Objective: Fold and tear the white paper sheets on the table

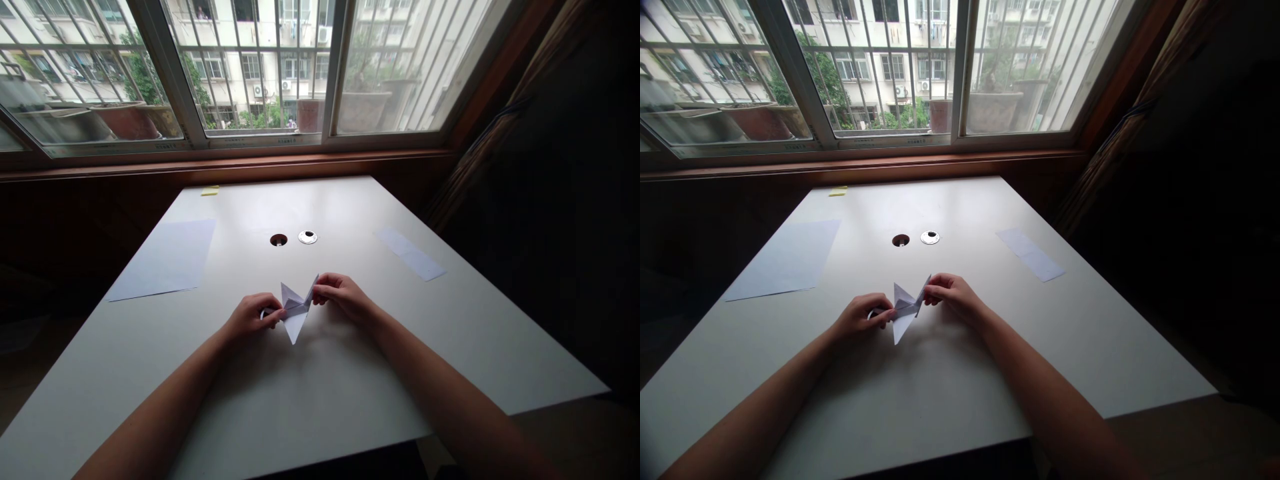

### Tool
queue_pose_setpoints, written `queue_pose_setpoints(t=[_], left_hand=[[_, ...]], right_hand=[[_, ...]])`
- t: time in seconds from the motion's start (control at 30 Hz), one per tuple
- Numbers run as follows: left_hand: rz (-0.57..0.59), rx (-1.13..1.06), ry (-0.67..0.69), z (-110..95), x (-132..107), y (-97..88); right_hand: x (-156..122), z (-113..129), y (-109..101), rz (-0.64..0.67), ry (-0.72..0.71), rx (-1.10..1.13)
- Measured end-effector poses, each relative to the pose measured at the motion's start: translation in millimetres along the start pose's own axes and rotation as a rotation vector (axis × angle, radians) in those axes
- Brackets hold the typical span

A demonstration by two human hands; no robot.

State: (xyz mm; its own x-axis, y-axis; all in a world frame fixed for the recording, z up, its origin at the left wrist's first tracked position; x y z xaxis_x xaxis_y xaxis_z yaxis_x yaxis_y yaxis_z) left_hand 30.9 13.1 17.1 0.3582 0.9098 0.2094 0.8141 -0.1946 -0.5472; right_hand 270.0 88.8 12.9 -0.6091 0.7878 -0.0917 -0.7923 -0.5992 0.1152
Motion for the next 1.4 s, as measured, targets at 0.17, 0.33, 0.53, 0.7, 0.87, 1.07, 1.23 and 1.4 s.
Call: queue_pose_setpoints(t=[0.17, 0.33, 0.53, 0.7, 0.87, 1.07, 1.23, 1.4], left_hand=[[0.008, 0.003, 0.010, 1.2, 0.3, 0.9], [0.020, -0.010, -0.002, 1.5, -0.1, 0.3], [0.058, 0.000, 0.017, 3.0, 1.7, 1.0], [0.074, 0.013, 0.027, 2.1, 1.9, 0.7], [0.065, 0.026, 0.029, 1.4, 1.8, 0.8], [0.046, 0.045, 0.031, 0.4, 1.7, 1.1], [-0.036, 0.031, 0.035, 0.1, 1.2, -0.5], [-0.153, -0.063, 0.019, 7.5, -0.3, -3.6]], right_hand=[[0.0, 0.8, 0.5, -0.002, 0.002, -0.002], [0.4, 1.0, 0.3, -0.003, -0.006, 0.021], [0.1, 0.0, -2.2, 0.022, -0.002, 0.017], [-0.5, -0.1, -2.8, 0.013, -0.009, -0.003], [-0.7, -2.4, -3.7, -0.059, -0.021, 0.001], [-1.8, -0.9, -2.7, -0.073, -0.035, 0.005], [-2.0, -1.4, -4.1, -0.132, -0.063, -0.010], [0.1, -4.5, -6.9, -0.209, -0.122, 0.024]])
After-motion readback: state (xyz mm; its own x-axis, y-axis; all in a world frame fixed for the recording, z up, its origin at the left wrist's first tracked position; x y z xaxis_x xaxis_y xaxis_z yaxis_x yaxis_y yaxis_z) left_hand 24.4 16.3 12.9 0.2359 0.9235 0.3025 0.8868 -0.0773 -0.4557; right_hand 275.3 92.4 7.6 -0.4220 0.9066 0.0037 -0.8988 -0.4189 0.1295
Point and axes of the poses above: each hand's wrist, its own x-axis towards the middle knuckle, its own y-axis out of the palm, z = x × y, the point moved 2 cm from there along x, towards the middle knuckle, and after that the axes turned 3 degrees about y, right-handed, at the moved point
